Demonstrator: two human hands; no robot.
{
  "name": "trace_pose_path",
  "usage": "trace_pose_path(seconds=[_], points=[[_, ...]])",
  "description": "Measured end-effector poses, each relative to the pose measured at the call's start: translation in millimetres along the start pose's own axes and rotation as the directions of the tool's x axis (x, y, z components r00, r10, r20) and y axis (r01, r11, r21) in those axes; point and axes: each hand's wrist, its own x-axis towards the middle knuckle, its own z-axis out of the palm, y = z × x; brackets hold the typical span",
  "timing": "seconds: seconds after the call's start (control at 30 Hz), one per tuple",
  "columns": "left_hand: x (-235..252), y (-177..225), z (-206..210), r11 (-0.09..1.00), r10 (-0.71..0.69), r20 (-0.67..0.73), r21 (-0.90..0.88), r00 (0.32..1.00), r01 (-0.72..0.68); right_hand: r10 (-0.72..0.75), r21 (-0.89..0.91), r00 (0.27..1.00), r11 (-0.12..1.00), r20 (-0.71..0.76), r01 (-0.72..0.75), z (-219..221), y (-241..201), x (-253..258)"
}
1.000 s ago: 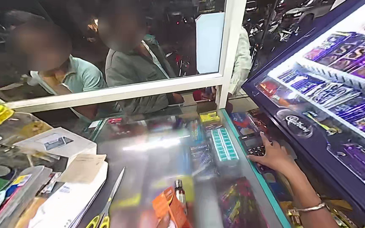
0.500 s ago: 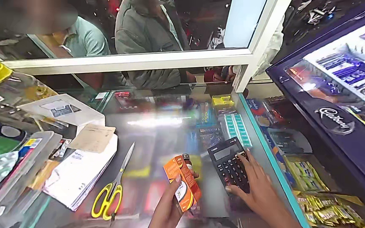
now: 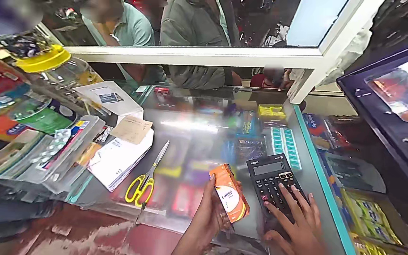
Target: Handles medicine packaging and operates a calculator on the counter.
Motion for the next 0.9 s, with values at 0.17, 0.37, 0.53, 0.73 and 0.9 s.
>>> trace_pose_path(seconds=[0.17, 0.37, 0.53, 0.73, 0.9], points=[[-0.9, 0.9, 1.5, 1.000, -0.014, 0.051, 0.017, 0.999, 0.013, 0.036, 0.073, 0.999, 0.997, -0.020, -0.034, -7.9, 9.2, 5.9], [-3.7, -0.1, -5.2, 0.974, -0.003, 0.118, -0.223, 0.993, 0.029, 0.295, -0.001, 0.952, 0.955, -0.078, -0.296, 0.6, 28.6, 0.2], [-1.5, -2.8, -9.3, 0.914, -0.042, 0.218, -0.385, 0.975, 0.126, 0.291, 0.001, 0.937, 0.955, -0.191, -0.297, 15.7, 5.1, 1.9], [2.6, -5.9, -12.7, 0.900, -0.050, 0.324, -0.396, 0.945, 0.184, 0.009, -0.059, 0.981, 0.998, -0.194, -0.021, 23.4, -1.6, 0.7], [7.8, -9.8, -14.2, 0.885, -0.016, 0.427, -0.415, 0.904, 0.212, -0.006, -0.043, 0.995, 0.999, -0.098, 0.001, 19.2, -5.0, 6.7]])
